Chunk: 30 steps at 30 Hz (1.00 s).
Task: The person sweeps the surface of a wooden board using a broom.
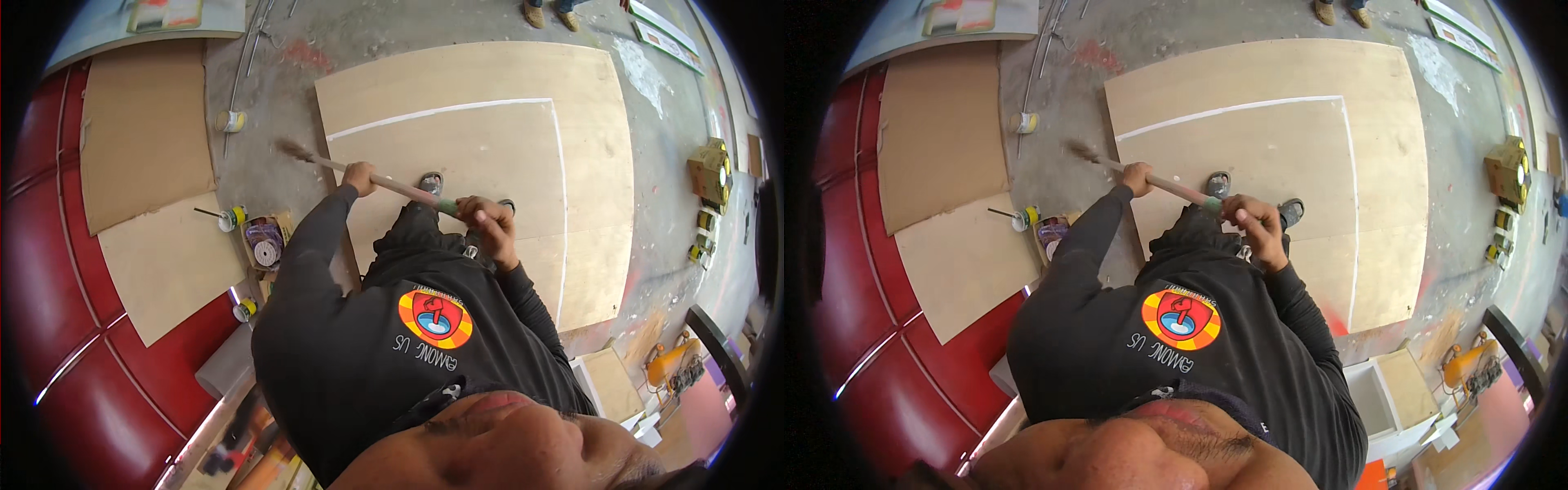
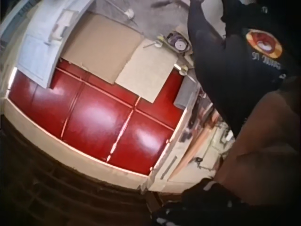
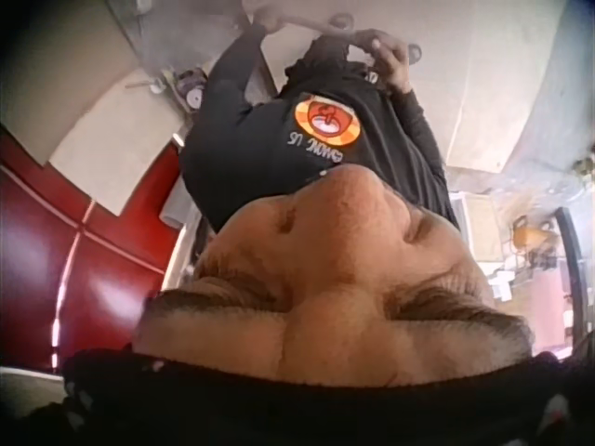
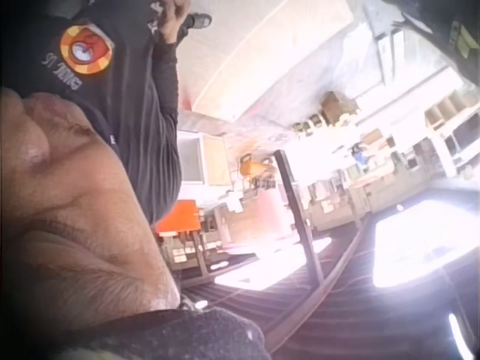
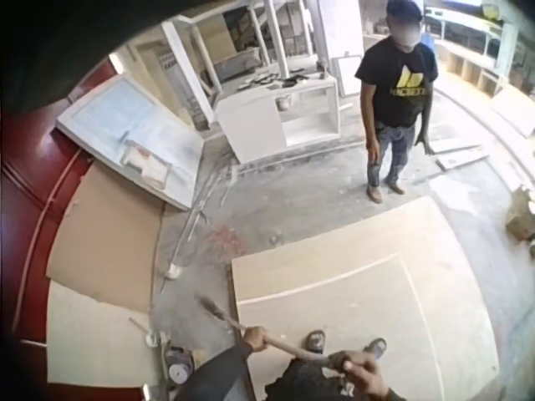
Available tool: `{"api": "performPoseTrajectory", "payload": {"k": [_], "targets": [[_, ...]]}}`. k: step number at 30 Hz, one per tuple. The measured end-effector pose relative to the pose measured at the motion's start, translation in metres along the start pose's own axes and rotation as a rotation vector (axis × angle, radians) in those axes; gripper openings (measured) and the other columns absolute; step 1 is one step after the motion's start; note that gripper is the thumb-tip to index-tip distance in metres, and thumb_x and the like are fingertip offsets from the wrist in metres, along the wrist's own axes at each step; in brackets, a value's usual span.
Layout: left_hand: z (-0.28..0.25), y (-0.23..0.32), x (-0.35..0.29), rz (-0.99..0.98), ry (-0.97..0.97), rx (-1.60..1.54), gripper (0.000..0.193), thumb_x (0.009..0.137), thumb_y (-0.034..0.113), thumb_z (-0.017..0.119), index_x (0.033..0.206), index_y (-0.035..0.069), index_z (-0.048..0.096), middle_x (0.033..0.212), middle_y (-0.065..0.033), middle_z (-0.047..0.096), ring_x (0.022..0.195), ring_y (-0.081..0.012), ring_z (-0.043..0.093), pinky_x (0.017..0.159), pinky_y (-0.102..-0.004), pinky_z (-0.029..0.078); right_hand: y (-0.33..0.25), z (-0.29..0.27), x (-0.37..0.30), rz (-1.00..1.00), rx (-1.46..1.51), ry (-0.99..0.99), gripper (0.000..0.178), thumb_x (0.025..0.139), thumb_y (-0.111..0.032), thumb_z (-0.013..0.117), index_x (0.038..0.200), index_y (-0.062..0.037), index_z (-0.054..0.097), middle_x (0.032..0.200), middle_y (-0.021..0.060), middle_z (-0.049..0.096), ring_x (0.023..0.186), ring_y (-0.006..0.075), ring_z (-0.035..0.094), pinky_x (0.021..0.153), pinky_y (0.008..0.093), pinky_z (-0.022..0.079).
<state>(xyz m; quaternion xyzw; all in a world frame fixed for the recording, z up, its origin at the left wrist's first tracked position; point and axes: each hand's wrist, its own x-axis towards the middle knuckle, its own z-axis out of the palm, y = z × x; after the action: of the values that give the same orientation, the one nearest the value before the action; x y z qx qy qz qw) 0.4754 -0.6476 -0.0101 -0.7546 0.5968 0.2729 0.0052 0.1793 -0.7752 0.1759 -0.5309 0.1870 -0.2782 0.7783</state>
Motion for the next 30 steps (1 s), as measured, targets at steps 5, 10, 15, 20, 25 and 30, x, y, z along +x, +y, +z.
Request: {"api": "performPoseTrajectory", "payload": {"k": [5, 10, 15, 20, 25, 30], "targets": [[-0.031, 0.04, 0.016, 0.0, 0.058, -0.044, 0.016, 0.056, 0.019, 0.063, 0.063, 0.006, 0.061, 0.068, -0.0155, 0.058, 0.07, -0.0304, 0.058, 0.068, -0.0398, 0.046, -0.035, -0.024, -0.009, -0.138, 0.186, 0.311, 0.027, 0.075, -0.023, 0.045, 0.055, -0.0065, 0.035, 0.059, 0.0083, 0.04, 0.066, 0.0228, 0.043, 0.081, 0.0414, 0.035], [-0.045, 0.163, 0.101, 0.333, 0.156, -0.065, 0.016, 0.053, 0.019, 0.061, 0.061, 0.005, 0.061, 0.065, -0.0158, 0.058, 0.067, -0.0306, 0.059, 0.064, -0.0401, 0.046, -0.097, -0.063, -0.07, -0.425, -0.025, 0.492, 0.027, 0.075, -0.024, 0.041, 0.055, -0.0101, 0.03, 0.058, 0.0053, 0.032, 0.06, 0.021, 0.036, 0.077, 0.0417, 0.033], [-0.051, 0.296, 0.16, 0.751, 0.19, -0.07, 0.018, 0.053, 0.022, 0.058, 0.06, 0.006, 0.061, 0.066, -0.0153, 0.059, 0.069, -0.0291, 0.059, 0.064, -0.0402, 0.045, -0.145, -0.048, -0.139, -0.576, -0.273, 0.693, 0.033, 0.08, -0.026, 0.042, 0.055, -0.0095, 0.029, 0.057, 0.0044, 0.029, 0.061, 0.0206, 0.033, 0.078, 0.0414, 0.032], [-0.052, 0.373, 0.192, 0.947, 0.098, 0.03, 0.019, 0.057, 0.026, 0.06, 0.069, 0.011, 0.061, 0.074, -0.0086, 0.06, 0.076, -0.0259, 0.058, 0.067, -0.0379, 0.045, -0.139, -0.013, -0.147, -0.51, -0.525, 0.843, 0.032, 0.083, -0.022, 0.042, 0.058, -0.0022, 0.04, 0.059, 0.0086, 0.037, 0.064, 0.0223, 0.039, 0.086, 0.0456, 0.031], [0.0, 0.311, 0.217, 0.937, 0.121, -0.056, 0.021, 0.056, 0.024, 0.066, 0.071, 0.011, 0.059, 0.078, -0.0093, 0.056, 0.081, -0.0265, 0.055, 0.072, -0.0384, 0.043, -0.106, 0.006, -0.096, -0.361, -0.598, 0.66, 0.032, 0.08, -0.02, 0.043, 0.057, 0.0026, 0.042, 0.059, 0.0118, 0.043, 0.06, 0.0221, 0.043, 0.072, 0.0388, 0.035], [0.038, 0.122, 0.142, 0.548, 0.224, -0.278, 0.023, 0.05, 0.02, 0.067, 0.062, 0.008, 0.051, 0.07, -0.0123, 0.052, 0.073, -0.0308, 0.052, 0.064, -0.0417, 0.042, -0.066, 0.009, -0.033, -0.194, -0.497, 0.233, 0.021, 0.076, -0.005, 0.041, 0.056, 0.0026, 0.04, 0.06, 0.0123, 0.047, 0.057, 0.0237, 0.044, 0.062, 0.0326, 0.037]]}}
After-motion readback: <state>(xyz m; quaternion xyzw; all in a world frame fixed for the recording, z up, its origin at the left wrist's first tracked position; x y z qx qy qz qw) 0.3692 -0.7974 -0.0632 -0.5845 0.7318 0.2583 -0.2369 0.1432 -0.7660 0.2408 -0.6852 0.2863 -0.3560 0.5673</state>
